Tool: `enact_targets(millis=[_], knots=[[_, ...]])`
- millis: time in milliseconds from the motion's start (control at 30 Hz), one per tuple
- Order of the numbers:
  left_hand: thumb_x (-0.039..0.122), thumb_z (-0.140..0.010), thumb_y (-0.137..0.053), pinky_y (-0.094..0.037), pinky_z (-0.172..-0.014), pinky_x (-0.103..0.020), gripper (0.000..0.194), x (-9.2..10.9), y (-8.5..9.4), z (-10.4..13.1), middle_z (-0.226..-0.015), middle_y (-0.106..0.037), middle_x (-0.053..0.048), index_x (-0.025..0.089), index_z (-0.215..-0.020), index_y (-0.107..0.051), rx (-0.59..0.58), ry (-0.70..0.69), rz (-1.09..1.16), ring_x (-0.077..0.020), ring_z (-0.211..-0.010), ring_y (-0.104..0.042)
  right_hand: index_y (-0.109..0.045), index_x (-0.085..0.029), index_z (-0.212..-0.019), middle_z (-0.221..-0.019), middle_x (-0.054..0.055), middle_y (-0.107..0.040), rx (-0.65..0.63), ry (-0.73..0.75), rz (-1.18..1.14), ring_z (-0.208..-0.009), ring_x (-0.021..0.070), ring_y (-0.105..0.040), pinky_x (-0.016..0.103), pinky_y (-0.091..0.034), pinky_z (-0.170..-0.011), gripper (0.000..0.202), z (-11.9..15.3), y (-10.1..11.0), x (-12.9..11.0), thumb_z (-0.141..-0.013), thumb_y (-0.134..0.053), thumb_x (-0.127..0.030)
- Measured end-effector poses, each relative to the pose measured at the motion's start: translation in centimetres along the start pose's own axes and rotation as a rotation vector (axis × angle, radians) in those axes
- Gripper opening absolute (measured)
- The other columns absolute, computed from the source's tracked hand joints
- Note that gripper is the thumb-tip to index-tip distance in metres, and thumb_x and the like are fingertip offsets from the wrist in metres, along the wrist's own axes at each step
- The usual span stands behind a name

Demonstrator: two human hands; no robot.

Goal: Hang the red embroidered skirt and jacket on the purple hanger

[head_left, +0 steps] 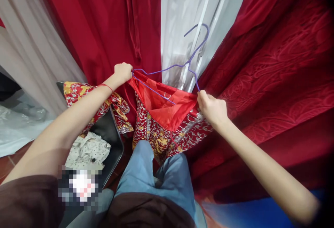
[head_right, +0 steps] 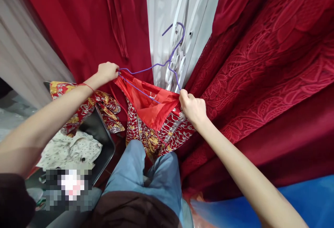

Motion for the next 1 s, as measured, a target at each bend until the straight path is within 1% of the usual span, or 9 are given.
enact_targets(millis=[167,300,433,533,667,767,867,933,1000], knots=[[0.000,-0.075,-0.051,-0.027,-0.111,-0.053,0.016,5.0,0.8,-0.5,-0.088,-0.064,-0.013,0.006,-0.078,-0.065,0.153,-0.149,0.020,-0.0349,-0.117,-0.059,-0.062,-0.013,-0.106,-0.079,0.009,-0.069,-0.075,-0.021,0.013,-0.050,0.0124,-0.049,0.029,-0.014,-0.053,0.040,0.1,0.8,0.0,-0.104,-0.026,-0.031],[0.004,-0.066,-0.061,-0.038,-0.101,-0.049,0.014,6.9,2.5,-0.7,-0.081,-0.059,-0.010,0.006,-0.079,-0.065,0.136,-0.147,0.171,-0.0365,-0.108,-0.061,-0.061,-0.013,-0.105,-0.076,0.009,-0.069,-0.069,-0.047,0.032,-0.051,0.0130,-0.050,0.028,-0.014,-0.054,0.040,0.4,1.1,0.8,-0.104,-0.027,-0.033],[0.014,-0.067,-0.063,-0.045,-0.078,-0.034,0.003,5.0,2.7,-0.2,-0.062,-0.052,-0.003,0.012,-0.065,-0.062,0.014,-0.085,0.494,-0.0232,-0.078,-0.062,-0.061,-0.012,-0.105,-0.079,0.011,-0.071,-0.049,-0.049,0.043,-0.053,0.0142,-0.054,0.028,-0.015,-0.052,0.042,0.2,0.8,1.7,-0.104,-0.026,-0.035],[0.019,-0.068,-0.062,-0.042,-0.067,-0.026,0.007,2.7,1.2,0.7,-0.061,-0.056,-0.001,0.015,-0.063,-0.061,-0.088,-0.128,0.795,-0.0143,-0.066,-0.056,-0.062,-0.011,-0.106,-0.078,0.013,-0.071,-0.061,-0.045,0.057,-0.055,0.0165,-0.056,0.028,-0.015,-0.052,0.045,-0.2,0.2,1.8,-0.104,-0.024,-0.037],[0.023,-0.064,-0.065,-0.037,-0.058,-0.022,0.013,0.9,-1.4,2.0,-0.060,-0.055,0.003,0.018,-0.060,-0.054,-0.273,-0.127,1.073,-0.0100,-0.058,-0.050,-0.062,-0.009,-0.107,-0.074,0.013,-0.069,-0.040,-0.053,0.045,-0.056,0.0188,-0.057,0.028,-0.020,-0.052,0.049,-0.6,-0.8,2.3,-0.104,-0.022,-0.038],[0.023,-0.065,-0.067,-0.033,-0.056,-0.022,0.023,1.2,-2.2,2.6,-0.056,-0.047,0.005,0.018,-0.056,-0.047,-0.242,-0.207,1.072,-0.0083,-0.054,-0.043,-0.059,-0.006,-0.115,-0.083,0.016,-0.069,0.049,0.020,-0.037,-0.063,0.0208,-0.059,0.028,-0.030,-0.055,0.046,-0.3,-1.7,3.5,-0.100,-0.027,-0.036],[0.020,-0.069,-0.067,-0.033,-0.057,-0.023,0.025,2.1,-2.3,2.9,-0.056,-0.044,0.005,0.018,-0.056,-0.046,-0.165,-0.312,0.994,-0.0083,-0.055,-0.041,-0.055,-0.003,-0.125,-0.106,0.023,-0.066,0.101,0.247,-0.129,-0.086,0.0264,-0.063,0.033,-0.043,-0.069,0.049,0.6,-2.5,4.9,-0.091,-0.035,-0.032],[0.021,-0.074,-0.065,-0.034,-0.058,-0.023,0.026,2.3,-2.5,2.9,-0.058,-0.044,0.005,0.019,-0.058,-0.045,-0.118,-0.245,1.001,-0.0093,-0.055,-0.041,-0.054,-0.006,-0.130,-0.124,0.026,-0.061,0.075,0.355,-0.130,-0.107,0.0322,-0.059,0.042,-0.044,-0.084,0.054,1.5,-3.1,5.5,-0.085,-0.041,-0.034],[0.029,-0.082,-0.061,-0.037,-0.060,-0.025,0.029,2.3,-2.9,3.1,-0.059,-0.045,0.004,0.020,-0.059,-0.045,-0.073,-0.127,1.034,-0.0110,-0.056,-0.043,-0.053,-0.012,-0.135,-0.138,0.026,-0.052,0.044,0.337,-0.089,-0.124,0.0385,-0.050,0.053,-0.037,-0.095,0.060,2.4,-3.4,5.5,-0.082,-0.047,-0.039]])
Point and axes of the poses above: each hand's wrist, its own z-axis away from the middle knuckle, its own y-axis out of the back of the hand, x = y × z, the point moved 2 cm from there along -z, towards the middle knuckle
